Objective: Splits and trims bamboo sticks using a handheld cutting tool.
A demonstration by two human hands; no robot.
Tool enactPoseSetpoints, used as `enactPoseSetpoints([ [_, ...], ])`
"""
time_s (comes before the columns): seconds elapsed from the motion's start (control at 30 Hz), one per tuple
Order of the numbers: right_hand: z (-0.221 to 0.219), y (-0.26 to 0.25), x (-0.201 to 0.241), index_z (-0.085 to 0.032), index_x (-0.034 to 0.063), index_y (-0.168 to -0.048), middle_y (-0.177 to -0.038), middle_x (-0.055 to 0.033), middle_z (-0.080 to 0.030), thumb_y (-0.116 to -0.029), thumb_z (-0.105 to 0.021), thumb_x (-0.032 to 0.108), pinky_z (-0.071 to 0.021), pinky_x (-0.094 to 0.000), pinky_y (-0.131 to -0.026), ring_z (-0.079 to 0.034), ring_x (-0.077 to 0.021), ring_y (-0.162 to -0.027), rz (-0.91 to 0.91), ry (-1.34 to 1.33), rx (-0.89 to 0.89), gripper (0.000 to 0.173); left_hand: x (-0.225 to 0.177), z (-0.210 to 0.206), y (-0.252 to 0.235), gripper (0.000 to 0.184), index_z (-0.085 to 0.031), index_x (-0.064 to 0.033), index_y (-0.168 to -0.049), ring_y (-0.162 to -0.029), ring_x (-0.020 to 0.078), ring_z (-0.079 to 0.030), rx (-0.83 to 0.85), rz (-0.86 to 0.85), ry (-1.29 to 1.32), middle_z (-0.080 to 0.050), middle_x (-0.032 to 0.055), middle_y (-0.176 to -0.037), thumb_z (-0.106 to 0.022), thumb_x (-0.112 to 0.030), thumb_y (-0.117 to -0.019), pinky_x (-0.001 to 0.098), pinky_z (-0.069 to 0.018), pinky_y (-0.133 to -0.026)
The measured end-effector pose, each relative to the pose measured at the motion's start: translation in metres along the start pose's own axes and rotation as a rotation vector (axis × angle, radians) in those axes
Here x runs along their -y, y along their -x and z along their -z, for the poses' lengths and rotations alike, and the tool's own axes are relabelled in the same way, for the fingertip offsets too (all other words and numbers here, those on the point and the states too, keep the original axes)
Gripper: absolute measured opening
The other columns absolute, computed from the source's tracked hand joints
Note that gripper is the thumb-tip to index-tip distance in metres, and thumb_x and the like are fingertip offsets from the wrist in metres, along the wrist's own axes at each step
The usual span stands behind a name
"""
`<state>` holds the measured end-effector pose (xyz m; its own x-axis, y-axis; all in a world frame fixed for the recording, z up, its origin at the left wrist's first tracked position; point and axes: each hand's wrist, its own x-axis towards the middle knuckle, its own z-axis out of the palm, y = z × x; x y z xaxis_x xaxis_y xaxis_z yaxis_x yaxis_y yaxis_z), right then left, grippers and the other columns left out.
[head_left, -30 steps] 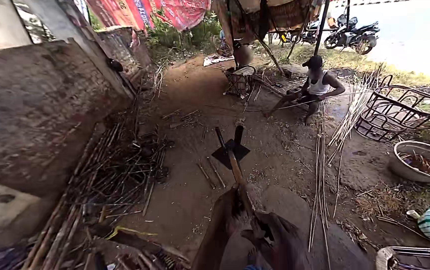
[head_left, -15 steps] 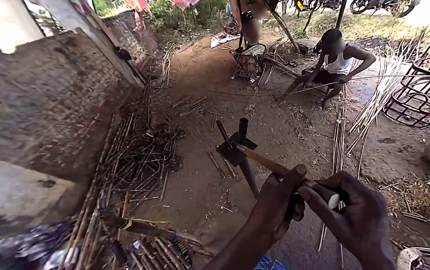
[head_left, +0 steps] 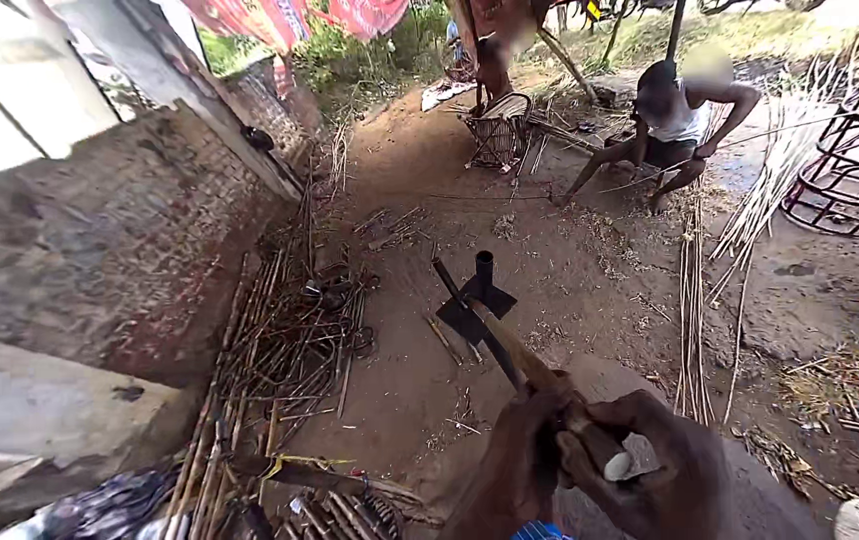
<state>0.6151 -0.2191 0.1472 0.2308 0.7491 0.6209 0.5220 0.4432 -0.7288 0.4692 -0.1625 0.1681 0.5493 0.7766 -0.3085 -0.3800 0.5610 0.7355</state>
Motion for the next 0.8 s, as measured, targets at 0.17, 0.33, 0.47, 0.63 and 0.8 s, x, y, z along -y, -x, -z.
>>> enactPoseSetpoints([
  [0.17, -0.013, 0.014, 0.013, -0.069, 0.0132, -0.097, -0.08, 0.0033, -0.071, -0.0883, -0.075, 0.038, -0.0558, -0.0197, -0.06, -0.067, -0.0014, -0.071, 0.085, 0.049, 0.059, 0.027, 0.004, 0.021, 0.022, 0.036, -0.061, -0.0034, -0.126, -0.074, 0.015, -0.07, -0.037, -0.022, 0.05, -0.069, 0.0135, -0.089, -0.062, -0.026, -0.0979, 0.0298, -0.0606, -0.068],
  [0.33, 0.02, -0.013, -0.014, -0.065, 0.0195, -0.091, -0.074, 0.0119, -0.067, -0.0862, -0.074, 0.039, -0.0548, -0.0189, -0.052, -0.064, 0.0023, -0.062, 0.042, -0.096, 0.004, 0.022, 0.003, -0.022, -0.008, 0.022, -0.059, -0.0082, -0.114, -0.058, 0.0112, -0.062, 0.033, 0.051, 0.067, -0.062, 0.0092, -0.08, -0.059, -0.027, -0.1029, 0.0232, -0.0547, -0.053],
  [0.47, 0.055, -0.068, -0.084, -0.067, 0.022, -0.086, -0.071, 0.011, -0.067, -0.0839, -0.077, 0.027, -0.0532, -0.0197, -0.049, -0.061, -0.0009, -0.057, -0.003, -0.46, -0.032, 0.011, 0.0, -0.089, -0.073, 0.028, -0.064, -0.0087, -0.096, -0.053, 0.0056, -0.058, -0.035, 0.008, -0.105, -0.062, 0.0024, -0.071, -0.055, -0.033, -0.1057, 0.0187, -0.0522, -0.05],
  [0.63, 0.064, -0.116, -0.104, -0.059, 0.0203, -0.079, -0.062, 0.0081, -0.061, -0.0852, -0.07, 0.019, -0.0454, -0.0211, -0.044, -0.054, -0.0032, -0.048, 0.016, -0.537, -0.015, 0.013, -0.008, -0.118, -0.1, 0.034, -0.067, -0.0106, -0.098, -0.056, 0.0095, -0.06, -0.076, -0.06, -0.173, -0.063, 0.0029, -0.075, -0.055, -0.042, -0.1037, 0.0237, -0.0534, -0.05],
  [0.8, 0.015, -0.022, 0.0, -0.066, 0.0167, -0.109, -0.086, 0.0111, -0.067, -0.085, -0.078, 0.04, -0.059, -0.0227, -0.062, -0.065, 0.0008, -0.074, -0.004, -0.108, 0.072, 0.036, -0.022, -0.016, -0.004, 0.036, -0.067, -0.004, -0.108, -0.075, 0.0171, -0.068, -0.062, 0.041, -0.027, -0.067, 0.0136, -0.09, -0.058, -0.039, -0.1038, 0.0327, -0.0614, -0.07],
])
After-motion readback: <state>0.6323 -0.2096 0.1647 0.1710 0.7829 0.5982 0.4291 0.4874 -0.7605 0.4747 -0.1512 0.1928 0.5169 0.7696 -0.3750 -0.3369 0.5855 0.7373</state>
